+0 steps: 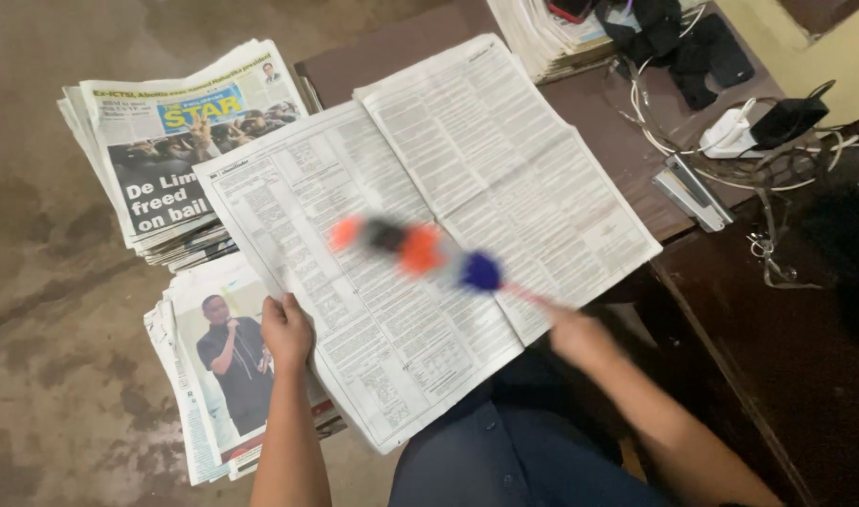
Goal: Dust and organize stacks of newspapers on a desk using a duster.
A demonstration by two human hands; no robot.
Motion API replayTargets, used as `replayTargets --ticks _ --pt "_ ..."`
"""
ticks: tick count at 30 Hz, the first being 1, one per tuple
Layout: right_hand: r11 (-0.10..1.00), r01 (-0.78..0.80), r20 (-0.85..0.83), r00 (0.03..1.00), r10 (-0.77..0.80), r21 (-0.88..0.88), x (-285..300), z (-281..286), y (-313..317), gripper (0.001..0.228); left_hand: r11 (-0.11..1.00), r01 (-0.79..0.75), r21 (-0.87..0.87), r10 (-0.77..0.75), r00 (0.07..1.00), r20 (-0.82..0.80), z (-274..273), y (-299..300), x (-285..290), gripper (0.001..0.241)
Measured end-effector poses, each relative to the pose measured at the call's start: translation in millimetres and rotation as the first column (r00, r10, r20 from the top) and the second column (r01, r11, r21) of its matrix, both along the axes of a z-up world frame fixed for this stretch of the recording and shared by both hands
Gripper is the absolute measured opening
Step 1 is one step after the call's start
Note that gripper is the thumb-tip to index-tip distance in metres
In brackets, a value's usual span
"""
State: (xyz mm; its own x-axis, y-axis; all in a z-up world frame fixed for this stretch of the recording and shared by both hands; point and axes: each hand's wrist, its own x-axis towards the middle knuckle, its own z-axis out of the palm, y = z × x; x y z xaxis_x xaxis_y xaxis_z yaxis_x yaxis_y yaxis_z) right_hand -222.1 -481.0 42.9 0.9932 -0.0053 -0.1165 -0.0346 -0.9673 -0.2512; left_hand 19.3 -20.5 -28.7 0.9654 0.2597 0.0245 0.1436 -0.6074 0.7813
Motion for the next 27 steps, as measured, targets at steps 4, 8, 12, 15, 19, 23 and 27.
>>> replayTargets --ticks 4,8,12,15,19,23,27 --pt "0.745 0.66 -0.045 0.75 -0.659 0.094 -19 8 -66 0.051 1.0 -0.02 -0.004 0.02 1.0 0.023 8 -1 -5 0.034" --pt "0.71 0.701 -0.259 0.7 -0.665 0.071 -33 -12 -20 0.042 0.998 -0.016 -0.062 0.018 0.999 0.034 8 -1 -2 0.034" --pt "0.98 -0.175 0.013 0.984 0.176 -0.091 -76 -43 -19 0.054 0.992 -0.023 -0.126 0.022 1.0 -0.014 9 -3 -4 0.032" --pt "0.952 0.0 0.034 0.999 0.01 -0.307 -89 -45 -85 0.062 0.999 -0.009 -0.047 0.009 1.0 -0.003 -2 -1 2 0.033" --pt "0.772 0.533 0.23 0.846 -0.48 -0.347 -79 -18 -148 0.067 1.0 -0.017 -0.02 0.017 1.0 0.022 5 -2 -3 0.033" --pt "0.658 0.607 0.449 0.787 -0.423 -0.445 -44 15 -190 0.053 0.988 0.077 -0.132 -0.071 0.996 0.047 39 -8 -8 0.033" --pt "0.638 0.576 0.612 0.765 -0.201 -0.511 -3 29 -187 0.053 0.981 0.059 -0.186 -0.07 0.996 -0.053 40 -6 -4 0.027"
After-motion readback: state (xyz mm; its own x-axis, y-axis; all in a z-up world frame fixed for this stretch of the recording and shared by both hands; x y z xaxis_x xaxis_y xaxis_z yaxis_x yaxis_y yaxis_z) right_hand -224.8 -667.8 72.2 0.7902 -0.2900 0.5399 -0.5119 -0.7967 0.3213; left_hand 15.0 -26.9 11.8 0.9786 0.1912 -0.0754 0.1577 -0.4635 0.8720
